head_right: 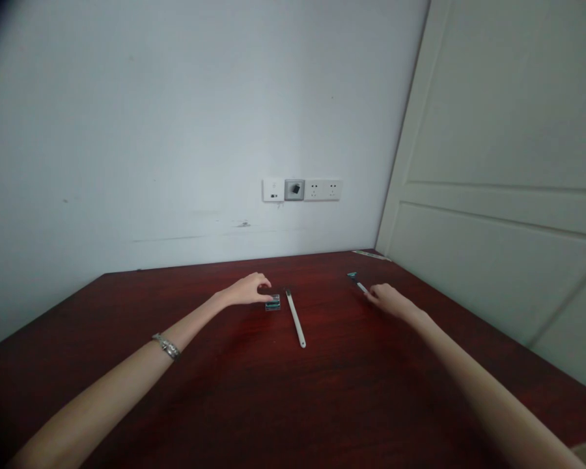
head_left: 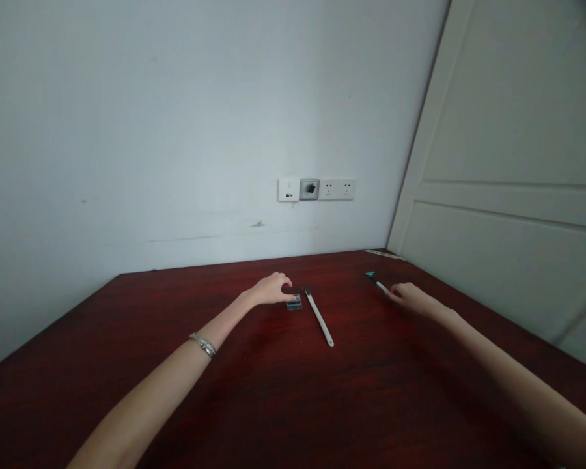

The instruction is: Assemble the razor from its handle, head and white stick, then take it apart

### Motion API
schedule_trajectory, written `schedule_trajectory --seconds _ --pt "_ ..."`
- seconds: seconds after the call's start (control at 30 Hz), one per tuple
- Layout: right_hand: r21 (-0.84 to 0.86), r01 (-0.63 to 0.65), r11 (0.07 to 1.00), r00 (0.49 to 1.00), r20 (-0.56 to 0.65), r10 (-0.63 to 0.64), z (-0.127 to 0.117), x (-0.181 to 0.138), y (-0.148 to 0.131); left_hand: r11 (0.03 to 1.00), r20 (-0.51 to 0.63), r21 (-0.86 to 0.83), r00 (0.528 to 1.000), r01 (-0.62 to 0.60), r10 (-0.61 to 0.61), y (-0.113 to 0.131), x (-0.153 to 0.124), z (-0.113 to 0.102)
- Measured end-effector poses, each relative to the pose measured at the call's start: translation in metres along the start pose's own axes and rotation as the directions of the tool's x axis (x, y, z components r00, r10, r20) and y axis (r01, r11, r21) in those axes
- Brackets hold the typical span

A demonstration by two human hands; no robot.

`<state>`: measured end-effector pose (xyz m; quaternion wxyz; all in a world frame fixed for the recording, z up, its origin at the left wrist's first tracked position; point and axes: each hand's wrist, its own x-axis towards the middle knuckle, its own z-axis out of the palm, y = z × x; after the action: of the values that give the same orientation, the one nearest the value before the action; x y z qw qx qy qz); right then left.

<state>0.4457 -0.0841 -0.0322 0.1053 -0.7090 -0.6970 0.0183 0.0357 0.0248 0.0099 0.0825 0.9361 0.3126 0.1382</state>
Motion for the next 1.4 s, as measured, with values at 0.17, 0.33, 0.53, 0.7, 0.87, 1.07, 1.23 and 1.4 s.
schedule_trajectory --seconds 0.17,0.33,0.53,0.7,0.87,1.07,1.23,1.4 --pt "-0.106 -0.088 0.99 0.996 0.009 0.09 0.003 0.001 0.004 1.0 0.028 0.029 1.0 -0.013 0.012 0.003 -0.005 0.006" --pt "-0.186 -0.092 0.978 0.995 0.02 0.097 0.002 0.002 -0.003 1.0 0.066 0.01 0.998 0.001 -0.002 0.006 -0.01 0.012" --pt "-0.224 -0.126 0.966 0.991 0.019 0.134 0.004 0.004 -0.008 0.998 0.133 0.031 0.989 0.059 -0.062 0.003 -0.013 0.016" --pt "-0.232 -0.144 0.962 0.988 0.012 0.151 0.004 0.002 -0.011 0.998 0.136 0.049 0.989 0.048 -0.055 -0.001 -0.015 0.017" --pt "-0.233 -0.219 0.948 0.976 -0.035 0.217 -0.012 -0.006 -0.022 0.997 0.131 0.048 0.989 0.058 -0.064 -0.003 -0.017 0.018" --pt "-0.245 -0.157 0.957 0.988 -0.042 0.151 -0.029 -0.013 -0.056 0.995 0.126 0.064 0.988 0.079 -0.087 -0.007 -0.015 0.022" --pt "-0.244 0.004 0.97 1.0 0.005 -0.003 -0.027 -0.015 -0.09 0.992 0.135 0.061 0.984 0.106 -0.113 -0.006 -0.012 0.022" --pt "-0.119 0.197 0.973 0.98 0.006 -0.198 -0.023 -0.014 -0.12 0.996 0.142 0.022 0.986 0.089 -0.092 -0.005 -0.012 0.021"
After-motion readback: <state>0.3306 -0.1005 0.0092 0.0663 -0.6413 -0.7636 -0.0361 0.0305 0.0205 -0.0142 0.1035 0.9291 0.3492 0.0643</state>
